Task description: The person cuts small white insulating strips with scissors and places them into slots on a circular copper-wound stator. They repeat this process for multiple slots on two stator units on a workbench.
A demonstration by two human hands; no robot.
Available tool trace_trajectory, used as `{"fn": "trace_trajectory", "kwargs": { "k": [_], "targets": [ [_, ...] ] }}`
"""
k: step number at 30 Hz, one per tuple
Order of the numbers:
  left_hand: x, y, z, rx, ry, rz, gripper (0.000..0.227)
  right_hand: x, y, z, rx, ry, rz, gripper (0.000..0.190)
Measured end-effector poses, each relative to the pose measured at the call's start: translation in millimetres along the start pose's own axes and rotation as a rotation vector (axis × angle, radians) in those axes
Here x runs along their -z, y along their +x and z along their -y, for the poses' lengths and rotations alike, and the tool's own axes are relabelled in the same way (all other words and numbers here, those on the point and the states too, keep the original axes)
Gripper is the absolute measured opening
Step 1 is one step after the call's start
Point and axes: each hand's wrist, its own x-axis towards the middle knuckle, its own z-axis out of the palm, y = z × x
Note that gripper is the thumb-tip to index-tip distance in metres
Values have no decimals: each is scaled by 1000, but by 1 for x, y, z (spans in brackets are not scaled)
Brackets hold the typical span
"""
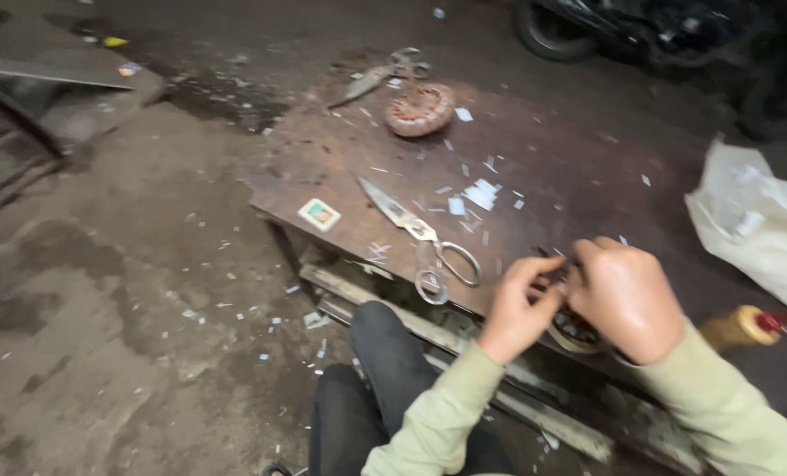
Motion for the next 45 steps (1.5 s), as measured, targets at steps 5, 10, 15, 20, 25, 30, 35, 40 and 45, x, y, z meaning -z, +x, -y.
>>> {"fn": "trace_trajectory", "kwargs": {
  "k": [5, 10, 15, 20, 25, 30, 35, 40, 45],
  "targets": [
    [2, 1, -6, 23, 39, 25, 46, 5, -1, -22, -79, 150, 76, 27],
    [-12, 3, -5, 84, -26, -74, 44, 7, 0, -60, 145, 58, -35, 32],
    [-18, 11, 12, 85, -119, -114, 39, -12, 0, -82, -104, 484, 166, 35],
    [-25, 13, 27, 170, -272, -111, 36, -28, -11, -83, -94, 459, 48, 30],
    [-29, 13, 32, 181, -366, -109, 30, -32, -12, -85, -83, 481, 14, 30],
    [-27, 10, 30, 187, -307, -118, 24, -34, -15, -85, -58, 542, -8, 28],
    [-31, 14, 31, 193, -329, -111, 23, -34, -17, -83, -70, 600, -51, 28],
    [-32, 12, 28, 148, -353, -74, 22, -34, -20, -75, -31, 567, -144, 27],
    [-30, 7, 10, 135, -351, -40, 22, -26, -30, -60, -57, 550, -265, 26]
  ]
}}
